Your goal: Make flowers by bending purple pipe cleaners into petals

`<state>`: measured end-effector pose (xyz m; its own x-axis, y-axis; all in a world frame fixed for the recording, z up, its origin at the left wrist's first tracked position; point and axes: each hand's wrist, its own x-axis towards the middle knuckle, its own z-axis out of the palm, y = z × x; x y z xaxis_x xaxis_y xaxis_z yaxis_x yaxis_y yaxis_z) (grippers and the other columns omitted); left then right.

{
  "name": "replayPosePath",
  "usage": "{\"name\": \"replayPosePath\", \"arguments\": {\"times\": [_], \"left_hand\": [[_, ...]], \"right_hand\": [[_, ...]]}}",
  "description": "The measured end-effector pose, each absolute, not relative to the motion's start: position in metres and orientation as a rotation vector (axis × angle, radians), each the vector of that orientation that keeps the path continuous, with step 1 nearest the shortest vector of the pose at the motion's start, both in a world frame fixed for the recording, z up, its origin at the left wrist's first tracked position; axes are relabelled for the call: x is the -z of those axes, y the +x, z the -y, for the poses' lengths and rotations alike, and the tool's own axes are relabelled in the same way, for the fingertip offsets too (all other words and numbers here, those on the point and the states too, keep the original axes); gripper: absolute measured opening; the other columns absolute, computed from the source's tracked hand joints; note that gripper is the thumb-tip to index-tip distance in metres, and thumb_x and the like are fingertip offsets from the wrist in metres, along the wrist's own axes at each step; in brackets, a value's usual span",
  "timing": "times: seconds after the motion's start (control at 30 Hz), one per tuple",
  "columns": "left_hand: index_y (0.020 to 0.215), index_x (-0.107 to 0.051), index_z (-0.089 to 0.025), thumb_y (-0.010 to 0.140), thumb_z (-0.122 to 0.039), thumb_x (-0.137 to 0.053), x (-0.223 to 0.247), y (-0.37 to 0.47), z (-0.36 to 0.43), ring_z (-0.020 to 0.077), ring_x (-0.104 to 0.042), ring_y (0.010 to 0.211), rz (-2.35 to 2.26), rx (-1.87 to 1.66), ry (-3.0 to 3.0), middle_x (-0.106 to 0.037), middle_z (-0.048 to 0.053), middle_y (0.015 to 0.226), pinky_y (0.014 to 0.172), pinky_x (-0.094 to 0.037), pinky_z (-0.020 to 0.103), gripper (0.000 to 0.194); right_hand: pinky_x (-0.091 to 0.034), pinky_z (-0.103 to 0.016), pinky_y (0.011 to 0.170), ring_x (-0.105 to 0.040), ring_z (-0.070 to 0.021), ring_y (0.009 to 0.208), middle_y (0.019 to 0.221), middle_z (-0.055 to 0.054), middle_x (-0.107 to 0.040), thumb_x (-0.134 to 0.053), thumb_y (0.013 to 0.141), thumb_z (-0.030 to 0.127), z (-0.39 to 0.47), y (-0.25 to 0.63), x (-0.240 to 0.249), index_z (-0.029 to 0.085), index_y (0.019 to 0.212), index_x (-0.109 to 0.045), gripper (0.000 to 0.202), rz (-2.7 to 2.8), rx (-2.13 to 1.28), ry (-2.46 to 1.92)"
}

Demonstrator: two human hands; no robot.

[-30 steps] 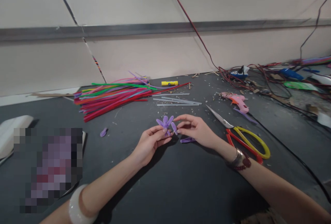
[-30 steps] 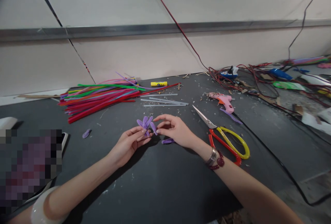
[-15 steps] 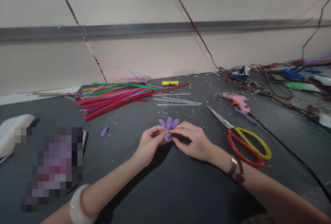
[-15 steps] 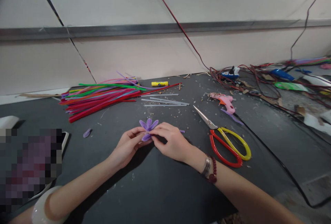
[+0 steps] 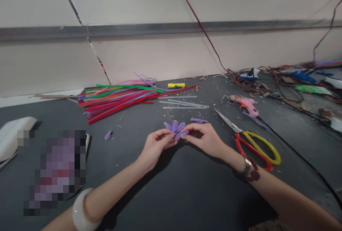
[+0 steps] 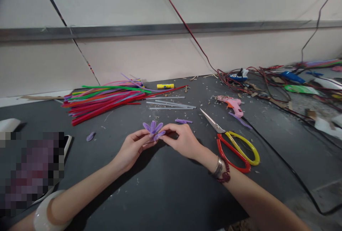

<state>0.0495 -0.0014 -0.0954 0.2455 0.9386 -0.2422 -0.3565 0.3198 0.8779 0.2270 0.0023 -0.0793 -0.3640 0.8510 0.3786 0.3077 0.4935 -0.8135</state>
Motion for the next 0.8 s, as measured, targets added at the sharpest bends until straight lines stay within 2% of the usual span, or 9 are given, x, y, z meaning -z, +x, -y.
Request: {"name": "replayPosePath", "arguments": {"times": [0.1,0.57,0.8], "left_hand": [[0.076,-0.065,-0.011,0.068,-0.019,-0.069,0.0942,0.0498,0.0026,0.0127,-0.065,0.069,-0.884,-0.959,0.800,-0.070,0.005,0.074,0.073,-0.052,0.024,0.012],[0.076,-0.067,-0.010,0.071,-0.023,-0.066,0.0932,0.0489,0.0023,0.0144,-0.066,0.071,-0.873,-0.913,0.825,-0.071,0.008,0.073,0.074,-0.052,0.026,0.014],[0.072,-0.068,-0.010,0.066,-0.023,-0.068,0.0921,0.0496,0.0044,0.0160,-0.065,0.068,-0.926,-0.934,0.861,-0.070,0.009,0.072,0.074,-0.052,0.030,0.014]], "right_hand": [[-0.050,-0.022,0.067,-0.062,-0.0113,0.072,0.079,-0.001,-0.067,-0.059,0.075,0.017,-0.0042,0.2278,0.0805,0.019,0.083,-0.064,0.010,1.891,-0.885,-0.974],[-0.045,-0.023,0.064,-0.057,-0.0103,0.065,0.074,-0.001,-0.064,-0.057,0.076,0.016,-0.0022,0.2299,0.0765,0.017,0.078,-0.064,0.008,2.068,-0.598,-0.981],[-0.048,-0.026,0.069,-0.060,-0.0126,0.074,0.081,-0.002,-0.066,-0.056,0.077,0.017,-0.0006,0.2286,0.0794,0.019,0.088,-0.063,0.013,2.044,-0.468,-0.925]]}}
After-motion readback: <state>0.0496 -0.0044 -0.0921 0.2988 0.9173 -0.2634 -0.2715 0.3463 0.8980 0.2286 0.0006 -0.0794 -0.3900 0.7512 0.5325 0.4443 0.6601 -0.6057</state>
